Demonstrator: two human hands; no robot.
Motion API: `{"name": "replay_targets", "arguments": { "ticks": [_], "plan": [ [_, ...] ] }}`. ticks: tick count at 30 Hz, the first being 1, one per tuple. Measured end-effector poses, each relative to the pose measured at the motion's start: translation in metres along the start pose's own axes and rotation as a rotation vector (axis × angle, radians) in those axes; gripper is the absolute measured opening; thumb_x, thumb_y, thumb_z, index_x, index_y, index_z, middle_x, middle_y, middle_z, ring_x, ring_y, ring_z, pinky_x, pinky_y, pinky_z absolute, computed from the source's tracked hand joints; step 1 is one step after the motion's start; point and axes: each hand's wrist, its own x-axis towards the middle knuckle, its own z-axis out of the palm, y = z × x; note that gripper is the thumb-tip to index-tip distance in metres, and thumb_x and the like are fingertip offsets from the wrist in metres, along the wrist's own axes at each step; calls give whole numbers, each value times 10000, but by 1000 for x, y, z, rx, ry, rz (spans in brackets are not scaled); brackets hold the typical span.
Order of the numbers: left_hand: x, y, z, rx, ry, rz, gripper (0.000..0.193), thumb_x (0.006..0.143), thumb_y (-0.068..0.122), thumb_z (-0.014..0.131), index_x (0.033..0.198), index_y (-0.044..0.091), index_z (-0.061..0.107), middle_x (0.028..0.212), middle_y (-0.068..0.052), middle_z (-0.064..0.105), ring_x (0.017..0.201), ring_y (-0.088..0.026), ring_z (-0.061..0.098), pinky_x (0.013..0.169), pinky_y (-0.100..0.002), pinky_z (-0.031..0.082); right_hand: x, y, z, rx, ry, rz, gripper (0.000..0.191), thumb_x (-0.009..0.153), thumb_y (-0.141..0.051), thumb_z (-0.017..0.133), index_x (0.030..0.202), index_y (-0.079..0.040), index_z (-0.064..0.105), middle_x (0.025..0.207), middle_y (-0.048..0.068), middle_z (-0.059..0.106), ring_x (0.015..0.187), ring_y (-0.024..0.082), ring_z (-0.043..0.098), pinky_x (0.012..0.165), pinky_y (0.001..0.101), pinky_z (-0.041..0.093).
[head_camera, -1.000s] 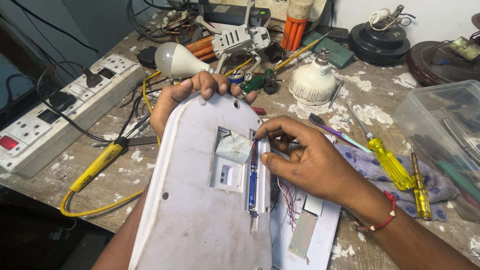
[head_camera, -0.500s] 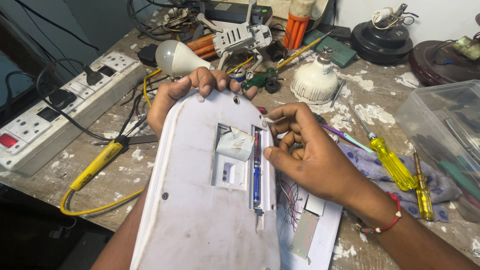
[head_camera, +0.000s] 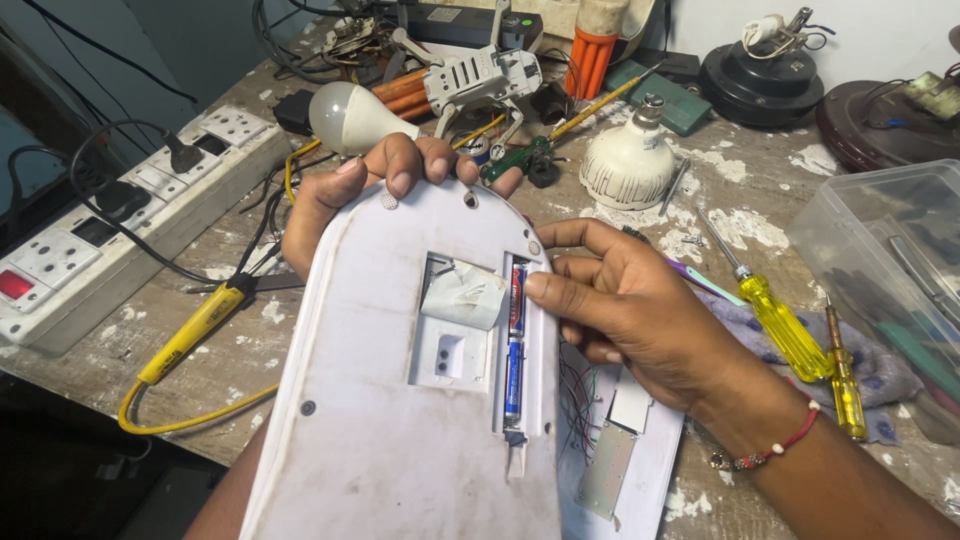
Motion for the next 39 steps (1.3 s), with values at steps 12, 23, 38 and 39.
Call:
{"name": "replay_targets", "arguments": {
  "ticks": [12,23,38,39],
  "plan": [
    [-3,-7,7,-19,17,10,287,1019,301,437,904,49,511,1013,-115,510,1121,-273,509,1231,-601,367,-2,0,9,1,77,28,477,868,-118,725,1303,-83,532,839,26,659,545,15,482,399,200,272],
    [0,-2,3,-33,-15,12,281,1033,312,459,921,60,511,1034,-124,531,1133,-285,513,1250,-620,337,-8,-4,13,-117,38,-127,516,894,-95,701,1349,17,487,1053,124,702,943,126,695,804,261,594],
    [-1,-3,8,-25,43,46,255,1010,308,451,930,73,511,1003,-104,510,1129,-268,523,1215,-620,361,-11,-6,14,-188,-21,-82,761,809,-118,753,1465,-13,380,1235,146,655,1046,163,667,882,309,573],
    [-1,-4,8,-26,41,43,255,1008,309,449,929,75,512,1000,-103,509,1128,-267,524,1215,-620,362,-11,-5,12,-182,-32,-80,770,816,-118,750,1475,-13,367,1243,148,654,1057,163,666,895,311,571]
  ]
}}
